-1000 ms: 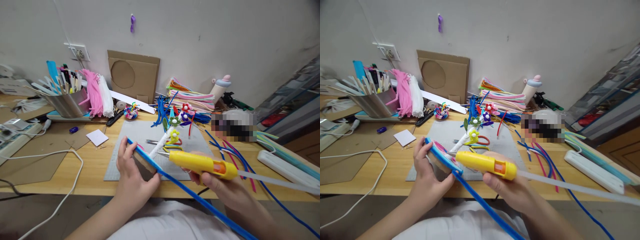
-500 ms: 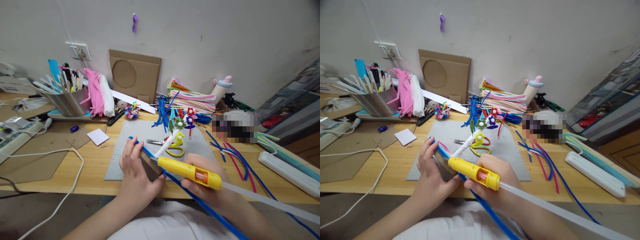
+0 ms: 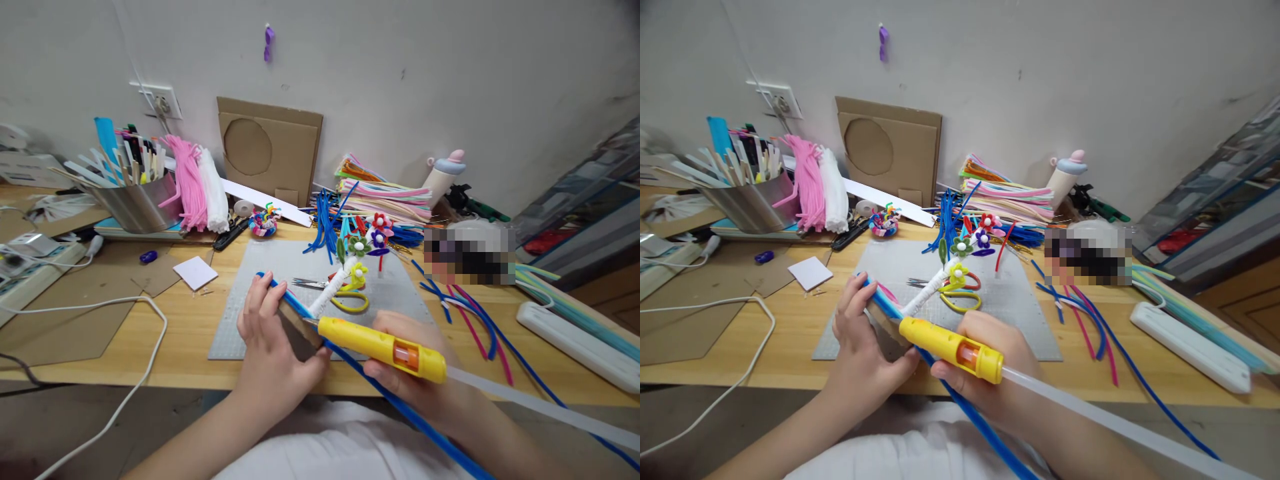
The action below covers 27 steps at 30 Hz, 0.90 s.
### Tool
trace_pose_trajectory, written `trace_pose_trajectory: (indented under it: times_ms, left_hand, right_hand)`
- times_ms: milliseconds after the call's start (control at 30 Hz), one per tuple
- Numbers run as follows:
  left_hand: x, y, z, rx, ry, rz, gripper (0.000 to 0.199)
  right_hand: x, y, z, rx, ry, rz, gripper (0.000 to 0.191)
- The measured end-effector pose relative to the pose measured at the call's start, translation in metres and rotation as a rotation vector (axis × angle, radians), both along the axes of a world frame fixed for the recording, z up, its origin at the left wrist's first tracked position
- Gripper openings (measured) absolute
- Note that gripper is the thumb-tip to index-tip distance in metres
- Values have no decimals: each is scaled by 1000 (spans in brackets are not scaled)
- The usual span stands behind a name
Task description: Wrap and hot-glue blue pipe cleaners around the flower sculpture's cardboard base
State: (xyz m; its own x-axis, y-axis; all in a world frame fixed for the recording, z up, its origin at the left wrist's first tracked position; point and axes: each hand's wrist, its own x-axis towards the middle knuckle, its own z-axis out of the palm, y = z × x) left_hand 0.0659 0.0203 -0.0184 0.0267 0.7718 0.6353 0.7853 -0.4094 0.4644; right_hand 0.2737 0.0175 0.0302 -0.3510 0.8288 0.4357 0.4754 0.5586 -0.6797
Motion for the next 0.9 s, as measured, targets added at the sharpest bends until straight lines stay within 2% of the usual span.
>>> trace_pose_trajectory:
  times_ms: [233,533,900]
  left_hand:
    - [0,1,0,-6,-7,4,87]
    - [-1,2,0,3,-9,18,87]
    - [-3,3,0,4,-17,19,88]
  right_hand:
    - [5,-4,-3,-56,-12,-5,50]
    - [9,-7,-3,-56,-80,-22,56]
    - [17,-9,-16,-46,-91,-35,52]
